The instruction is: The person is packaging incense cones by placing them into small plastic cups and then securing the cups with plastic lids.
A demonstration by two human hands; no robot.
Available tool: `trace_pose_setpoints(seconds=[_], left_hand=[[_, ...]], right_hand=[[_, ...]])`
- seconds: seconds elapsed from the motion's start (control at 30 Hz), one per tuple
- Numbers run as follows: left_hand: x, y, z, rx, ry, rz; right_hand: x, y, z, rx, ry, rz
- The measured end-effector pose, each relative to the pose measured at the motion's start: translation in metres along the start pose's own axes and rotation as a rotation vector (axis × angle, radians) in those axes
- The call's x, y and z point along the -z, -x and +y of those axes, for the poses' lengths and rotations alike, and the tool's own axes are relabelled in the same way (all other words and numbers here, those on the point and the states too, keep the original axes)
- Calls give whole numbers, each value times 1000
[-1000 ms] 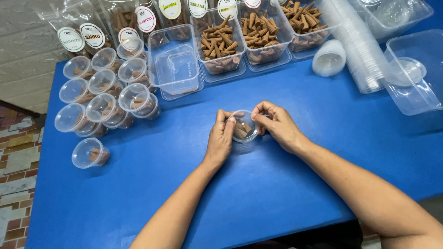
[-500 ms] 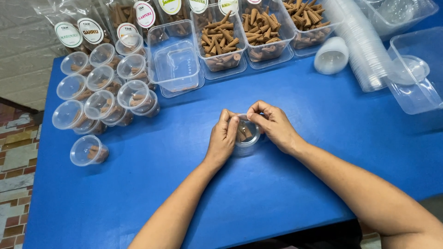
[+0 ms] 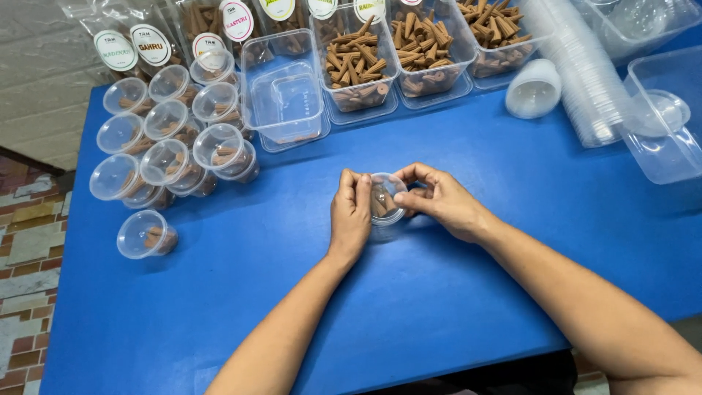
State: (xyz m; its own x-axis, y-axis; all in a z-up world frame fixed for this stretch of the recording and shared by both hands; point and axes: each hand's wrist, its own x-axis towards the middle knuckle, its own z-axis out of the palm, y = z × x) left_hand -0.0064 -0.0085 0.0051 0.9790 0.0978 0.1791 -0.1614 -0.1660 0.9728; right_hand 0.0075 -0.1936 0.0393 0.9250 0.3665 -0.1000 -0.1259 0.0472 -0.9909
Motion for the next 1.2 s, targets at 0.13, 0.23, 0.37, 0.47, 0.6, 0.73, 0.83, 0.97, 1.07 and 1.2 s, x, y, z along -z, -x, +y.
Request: trace_pose_setpoints(seconds=[0.13,0.23,0.37,0.47,0.6,0.73,0.83,0.97,1.07,1.2], left_hand=[[-1,2,14,16,45,30],[-3,3,13,10,29,40],[-5,2,11,27,29,43],[-5,-5,-11,48,18,47],[-4,1,1,41,-25,12],[4,-8,-9,3,51,-47],[6,-9,-7,13,335,-252],[3,-6,3,70,417,-348],[2,-7,-3,55,392,-349],[0,-3,7,0,434,-329]], right_hand=[[2,-4,8,-8,-14,-30],[3,-4,11,-4,-14,-21],[4,-3,13,4,-7,-10],[-5,-4,13,16,4,-34],[-12,-3,17,34,-23,-105],[-2,-7,5,17,-45,-65],[12,-12,7,19,-93,25],[22,-19,13,41,-100,63],[17,-14,10,33,-89,22],[-6,3,-12,-38,-121,-34]])
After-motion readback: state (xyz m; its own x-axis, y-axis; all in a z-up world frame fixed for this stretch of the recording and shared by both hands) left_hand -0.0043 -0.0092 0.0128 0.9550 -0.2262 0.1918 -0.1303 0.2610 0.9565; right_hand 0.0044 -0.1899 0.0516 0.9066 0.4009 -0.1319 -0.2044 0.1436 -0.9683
